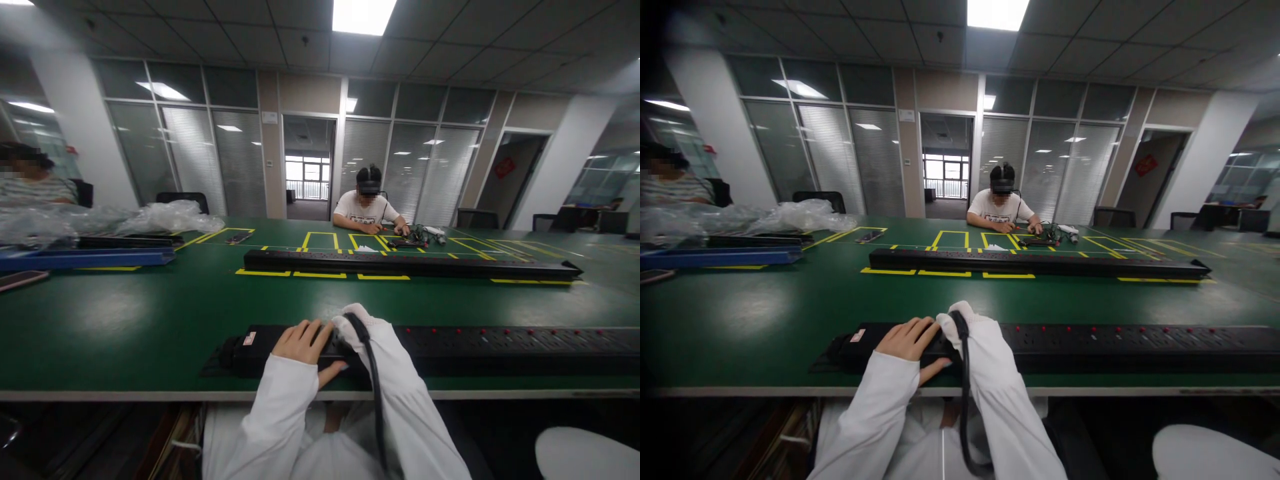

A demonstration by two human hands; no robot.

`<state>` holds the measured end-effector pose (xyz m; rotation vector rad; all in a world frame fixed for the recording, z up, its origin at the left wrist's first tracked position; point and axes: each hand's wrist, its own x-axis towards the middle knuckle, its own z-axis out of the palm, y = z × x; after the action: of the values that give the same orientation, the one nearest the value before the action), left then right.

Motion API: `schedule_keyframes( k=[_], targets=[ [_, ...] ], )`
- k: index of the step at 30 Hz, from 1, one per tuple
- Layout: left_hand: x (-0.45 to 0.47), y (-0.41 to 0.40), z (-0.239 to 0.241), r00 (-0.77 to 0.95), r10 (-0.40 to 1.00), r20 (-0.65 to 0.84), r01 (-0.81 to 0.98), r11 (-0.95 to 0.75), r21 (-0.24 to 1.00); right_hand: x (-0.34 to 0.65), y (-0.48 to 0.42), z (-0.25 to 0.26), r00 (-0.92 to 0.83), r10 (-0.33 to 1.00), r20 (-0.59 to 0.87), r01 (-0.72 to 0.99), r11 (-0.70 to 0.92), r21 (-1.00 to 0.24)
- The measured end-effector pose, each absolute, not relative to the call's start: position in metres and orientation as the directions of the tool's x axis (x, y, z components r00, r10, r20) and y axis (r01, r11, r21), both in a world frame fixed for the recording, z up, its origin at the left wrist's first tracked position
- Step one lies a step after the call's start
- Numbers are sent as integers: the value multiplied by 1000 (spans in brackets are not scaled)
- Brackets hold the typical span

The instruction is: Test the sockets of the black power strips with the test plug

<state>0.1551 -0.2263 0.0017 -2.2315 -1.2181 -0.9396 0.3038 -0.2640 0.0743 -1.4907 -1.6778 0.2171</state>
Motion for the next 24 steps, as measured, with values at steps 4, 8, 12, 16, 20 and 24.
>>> schedule_keyframes(
  k=[4, 8, 12, 16, 20, 24],
  targets=[
    [156, -228, 3, 377, 590, 714, 860, -509, -33, 310, -265, 74, 85, 882, 464, 730, 262, -631],
    [156, -228, 2, 372, 627, 684, 866, -499, -14, 318, -269, 74, 95, 877, 470, 751, 247, -612],
    [155, -228, 3, 380, 645, 663, 866, -501, -9, 328, -274, 74, 124, 864, 488, 788, 213, -577],
    [161, -231, 7, 342, 695, 633, 886, -462, 28, 336, -278, 72, 142, 855, 499, 829, 172, -532],
    [174, -238, 12, 260, 755, 602, 922, -380, 78, 337, -277, 71, 135, 852, 507, 865, 148, -479],
    [189, -238, 18, 237, 803, 547, 926, -357, 123, 333, -275, 71, 109, 850, 516, 897, 140, -419]
  ],
)
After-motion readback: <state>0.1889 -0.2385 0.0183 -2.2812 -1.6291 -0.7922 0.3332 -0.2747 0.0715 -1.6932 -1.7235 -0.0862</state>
